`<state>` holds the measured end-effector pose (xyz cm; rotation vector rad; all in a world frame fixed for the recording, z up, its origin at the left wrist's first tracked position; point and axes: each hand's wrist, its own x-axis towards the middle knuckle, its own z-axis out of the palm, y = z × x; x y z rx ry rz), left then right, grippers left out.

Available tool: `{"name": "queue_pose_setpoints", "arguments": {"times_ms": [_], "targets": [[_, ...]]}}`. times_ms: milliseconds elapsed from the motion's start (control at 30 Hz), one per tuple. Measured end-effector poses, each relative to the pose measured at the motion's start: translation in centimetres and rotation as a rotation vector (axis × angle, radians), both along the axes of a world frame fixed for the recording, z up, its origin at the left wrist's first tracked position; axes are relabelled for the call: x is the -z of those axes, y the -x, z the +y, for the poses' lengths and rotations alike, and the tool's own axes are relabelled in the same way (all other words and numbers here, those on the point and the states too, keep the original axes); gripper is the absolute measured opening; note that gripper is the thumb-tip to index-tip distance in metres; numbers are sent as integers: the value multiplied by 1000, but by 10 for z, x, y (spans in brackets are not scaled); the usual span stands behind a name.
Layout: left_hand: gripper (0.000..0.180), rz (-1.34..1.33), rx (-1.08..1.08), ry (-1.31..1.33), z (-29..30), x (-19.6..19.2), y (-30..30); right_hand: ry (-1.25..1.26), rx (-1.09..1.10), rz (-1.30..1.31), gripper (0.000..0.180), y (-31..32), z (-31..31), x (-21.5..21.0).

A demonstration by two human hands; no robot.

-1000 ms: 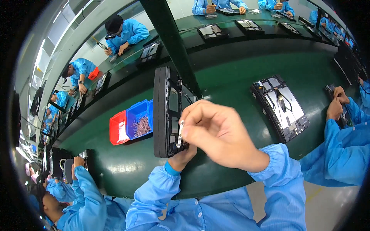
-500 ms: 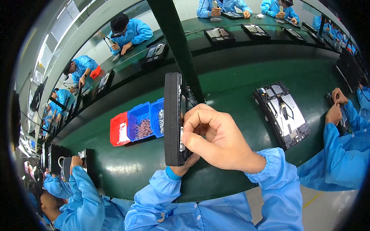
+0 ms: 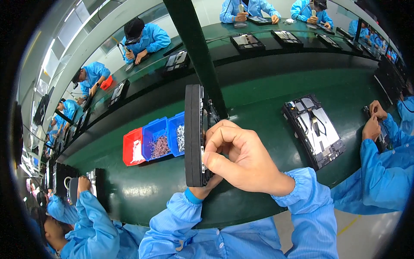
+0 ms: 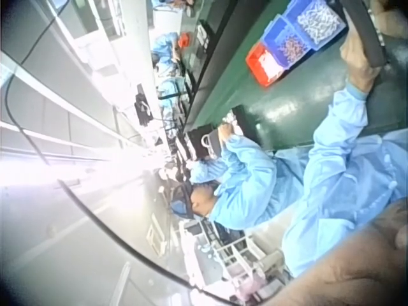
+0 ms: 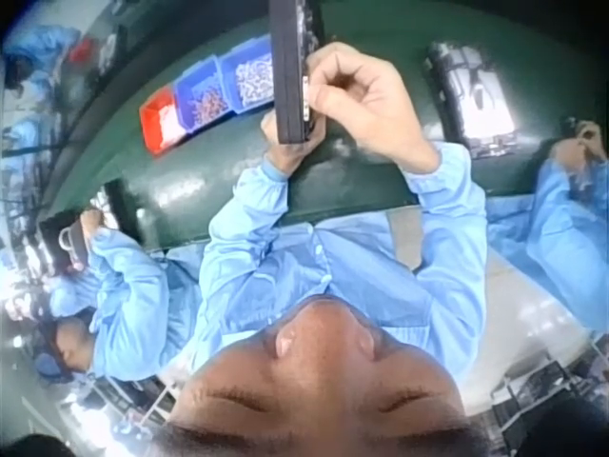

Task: The person assembles tablet devices on an assembly line by taking small components from bins, connecting wires and ribbon cables to each device by hand, pressing side parts into place, and passing the tablets down the conveyor.

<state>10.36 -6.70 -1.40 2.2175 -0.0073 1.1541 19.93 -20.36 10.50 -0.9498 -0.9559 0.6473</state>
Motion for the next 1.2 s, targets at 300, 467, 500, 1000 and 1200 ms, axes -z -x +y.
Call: {"name": "queue_pose_setpoints", "arguments": {"times_ms": [300, 467, 500, 1000, 1200], "targets": [[50, 5, -11, -30, -3, -4, 2, 13, 5, 62, 5, 1, -2, 0], [53, -49, -31, -133, 0, -4, -2, 49, 14, 39, 4, -1, -3, -1], [54, -43, -37, -129, 0, -3, -2, 49, 13, 39, 4, -1, -2, -2], [57, -112, -89, -214, -4, -7, -8, 83, -13, 233, 1, -1, -4, -4], [62, -123, -111, -239, -4, -9, -8, 131, 59, 233, 5, 1, -1, -7]]}}
